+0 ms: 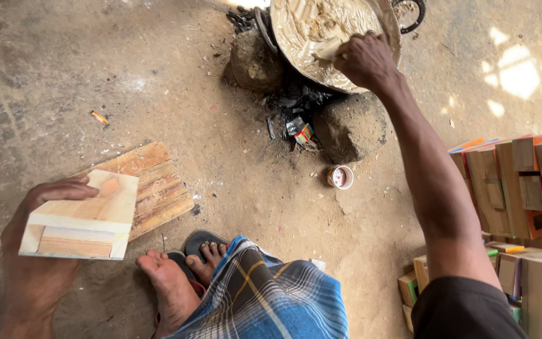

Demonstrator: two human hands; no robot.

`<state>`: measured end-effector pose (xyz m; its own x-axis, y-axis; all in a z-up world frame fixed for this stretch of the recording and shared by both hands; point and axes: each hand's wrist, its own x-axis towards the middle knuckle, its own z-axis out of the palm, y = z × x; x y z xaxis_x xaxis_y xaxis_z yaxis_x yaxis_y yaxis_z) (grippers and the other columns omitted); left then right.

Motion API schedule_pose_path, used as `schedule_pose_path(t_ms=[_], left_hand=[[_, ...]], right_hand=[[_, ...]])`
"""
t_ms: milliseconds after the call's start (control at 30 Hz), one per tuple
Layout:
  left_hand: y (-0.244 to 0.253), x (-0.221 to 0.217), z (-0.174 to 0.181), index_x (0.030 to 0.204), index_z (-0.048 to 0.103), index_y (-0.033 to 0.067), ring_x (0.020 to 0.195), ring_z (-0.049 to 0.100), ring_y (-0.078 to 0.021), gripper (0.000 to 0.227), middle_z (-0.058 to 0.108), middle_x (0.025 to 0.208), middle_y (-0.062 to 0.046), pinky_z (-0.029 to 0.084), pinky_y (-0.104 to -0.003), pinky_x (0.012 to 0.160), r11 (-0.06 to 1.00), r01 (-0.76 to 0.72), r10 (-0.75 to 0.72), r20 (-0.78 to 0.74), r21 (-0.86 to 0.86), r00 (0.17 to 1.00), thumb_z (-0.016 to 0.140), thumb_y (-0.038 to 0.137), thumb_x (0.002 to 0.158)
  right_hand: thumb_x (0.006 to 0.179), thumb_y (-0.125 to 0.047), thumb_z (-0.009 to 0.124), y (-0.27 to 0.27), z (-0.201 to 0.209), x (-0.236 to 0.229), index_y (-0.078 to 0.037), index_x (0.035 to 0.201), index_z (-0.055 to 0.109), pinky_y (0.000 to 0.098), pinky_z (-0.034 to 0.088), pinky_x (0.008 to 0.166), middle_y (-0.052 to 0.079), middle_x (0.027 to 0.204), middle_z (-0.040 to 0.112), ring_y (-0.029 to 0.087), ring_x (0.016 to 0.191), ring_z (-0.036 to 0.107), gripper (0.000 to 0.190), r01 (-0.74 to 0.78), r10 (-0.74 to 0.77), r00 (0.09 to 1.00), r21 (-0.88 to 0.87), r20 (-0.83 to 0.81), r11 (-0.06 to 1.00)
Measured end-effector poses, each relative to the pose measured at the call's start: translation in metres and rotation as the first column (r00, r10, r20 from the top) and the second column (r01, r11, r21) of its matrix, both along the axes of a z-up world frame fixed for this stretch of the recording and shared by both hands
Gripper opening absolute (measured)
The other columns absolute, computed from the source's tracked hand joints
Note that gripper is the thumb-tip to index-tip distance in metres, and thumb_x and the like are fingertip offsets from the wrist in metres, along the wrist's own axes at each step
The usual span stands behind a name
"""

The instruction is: The person sits on the floor and applies a beige paste to small wooden pieces using a putty knife. They repeatedly scoop the paste from a metal bowl and spread it onto the wood, then place the treated pieces into a stack.

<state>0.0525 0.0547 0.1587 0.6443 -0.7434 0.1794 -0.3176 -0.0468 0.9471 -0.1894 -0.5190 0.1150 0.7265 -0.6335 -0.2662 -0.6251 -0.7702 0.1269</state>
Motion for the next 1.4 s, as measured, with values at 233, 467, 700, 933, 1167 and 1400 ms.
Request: schedule_pose_path(t_ms=[233, 467, 700, 933, 1167, 1400], left_hand=[[-0.012, 0.009, 0.006, 0.112, 0.064, 0.0078, 0.126, 0.064, -0.0196, 0.053, 0.067, 0.122, -0.005, 0.051, -0.036, 0.11, 0.997, 0.071, -0.071, -0.015, 0.017, 0.997, 0.082, -0.003, 0.063], [-0.039, 0.025, 0.002, 0.108, 0.067, 0.0054, 0.097, 0.067, -0.0206, 0.033, 0.067, 0.105, -0.007, 0.054, -0.037, 0.085, 0.978, 0.141, -0.156, 0.093, 0.154, 0.983, 0.076, -0.004, 0.078], [-0.058, 0.026, -0.013, 0.096, 0.063, 0.0081, 0.092, 0.069, -0.0187, 0.02, 0.066, 0.095, -0.005, 0.058, -0.043, 0.085, 0.966, 0.22, -0.218, -0.028, 0.136, 0.976, 0.075, -0.001, 0.084], [-0.057, 0.021, -0.011, 0.092, 0.062, 0.0075, 0.092, 0.067, -0.0234, 0.023, 0.068, 0.091, -0.005, 0.053, -0.048, 0.087, 0.968, 0.137, -0.166, 0.132, 0.208, 0.977, 0.082, 0.004, 0.08], [-0.057, 0.019, -0.019, 0.101, 0.065, 0.0072, 0.112, 0.067, -0.0247, 0.024, 0.072, 0.103, -0.006, 0.052, -0.046, 0.101, 0.979, 0.112, -0.144, 0.192, 0.167, 0.971, 0.076, -0.001, 0.081], [-0.062, 0.019, -0.024, 0.125, 0.064, 0.0058, 0.116, 0.061, -0.0291, 0.054, 0.066, 0.124, -0.013, 0.047, -0.047, 0.101, 0.988, 0.07, -0.088, 0.129, 0.141, 0.988, 0.079, 0.0, 0.073]], right_hand=[[0.108, -0.035, 0.057, 0.057, 0.065, -0.027, -0.004, 0.121, 0.075, 0.0353, 0.058, 0.082, 0.011, 0.109, 0.077, 0.02, 0.096, 0.073, 0.038, -0.053, -0.441, 0.651, 0.616, 0.618, 0.786], [0.1, -0.037, 0.07, 0.183, 0.089, -0.008, 0.006, 0.129, 0.067, 0.0466, 0.055, 0.103, 0.022, 0.128, 0.069, 0.029, 0.117, 0.069, 0.052, -0.508, -0.727, 0.471, 0.827, 0.5, 0.24], [0.094, -0.014, 0.081, 0.283, 0.104, 0.036, -0.012, 0.126, 0.073, 0.0495, 0.046, 0.12, 0.016, 0.152, 0.058, 0.031, 0.145, 0.054, 0.033, -0.703, -0.288, 0.602, 0.666, 0.744, 0.249], [0.089, -0.014, 0.079, 0.312, 0.112, 0.081, -0.014, 0.121, 0.075, 0.0525, 0.042, 0.127, 0.008, 0.155, 0.052, 0.032, 0.151, 0.043, 0.032, -0.898, 0.487, 0.409, 0.245, 0.772, 0.366], [0.102, -0.012, 0.075, 0.323, 0.154, 0.094, -0.018, 0.132, 0.074, 0.051, 0.051, 0.118, 0.011, 0.16, 0.048, 0.038, 0.147, 0.04, 0.031, -0.818, 0.748, 0.445, -0.117, 0.493, 0.564], [0.098, -0.029, 0.079, 0.342, 0.159, 0.1, -0.012, 0.135, 0.071, 0.0553, 0.047, 0.113, 0.013, 0.151, 0.056, 0.035, 0.138, 0.044, 0.042, -0.858, 0.811, 0.372, -0.166, 0.452, 0.486]])
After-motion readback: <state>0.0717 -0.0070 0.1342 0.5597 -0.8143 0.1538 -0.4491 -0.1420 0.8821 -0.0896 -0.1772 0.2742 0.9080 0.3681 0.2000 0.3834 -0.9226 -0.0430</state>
